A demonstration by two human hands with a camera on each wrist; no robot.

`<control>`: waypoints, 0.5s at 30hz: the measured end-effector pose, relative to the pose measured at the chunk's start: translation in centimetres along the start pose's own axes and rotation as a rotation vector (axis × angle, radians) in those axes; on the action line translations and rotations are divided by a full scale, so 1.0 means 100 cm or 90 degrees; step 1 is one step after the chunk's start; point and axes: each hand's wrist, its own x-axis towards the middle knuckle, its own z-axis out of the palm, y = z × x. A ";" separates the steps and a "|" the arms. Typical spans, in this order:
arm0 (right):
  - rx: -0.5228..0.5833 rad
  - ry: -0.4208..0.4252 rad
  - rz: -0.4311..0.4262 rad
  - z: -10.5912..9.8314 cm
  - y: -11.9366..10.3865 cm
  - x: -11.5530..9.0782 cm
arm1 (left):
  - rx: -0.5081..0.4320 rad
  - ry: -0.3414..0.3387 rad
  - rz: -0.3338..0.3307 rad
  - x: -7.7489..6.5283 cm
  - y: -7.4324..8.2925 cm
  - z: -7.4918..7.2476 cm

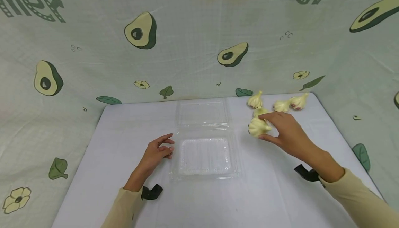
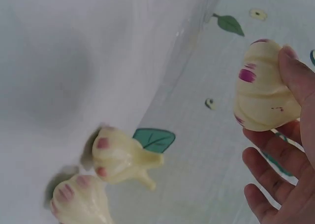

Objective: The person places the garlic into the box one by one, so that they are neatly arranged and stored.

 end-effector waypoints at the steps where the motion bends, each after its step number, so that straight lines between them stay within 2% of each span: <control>1: 0.004 -0.001 -0.012 0.002 -0.003 0.002 | -0.003 0.002 -0.003 0.000 0.000 0.000; 8: 0.041 -0.014 -0.082 0.015 -0.026 0.016 | -0.006 0.002 0.001 0.001 -0.001 0.000; 15: 0.065 -0.053 -0.116 0.032 -0.045 0.031 | -0.007 0.001 0.003 0.000 -0.002 0.000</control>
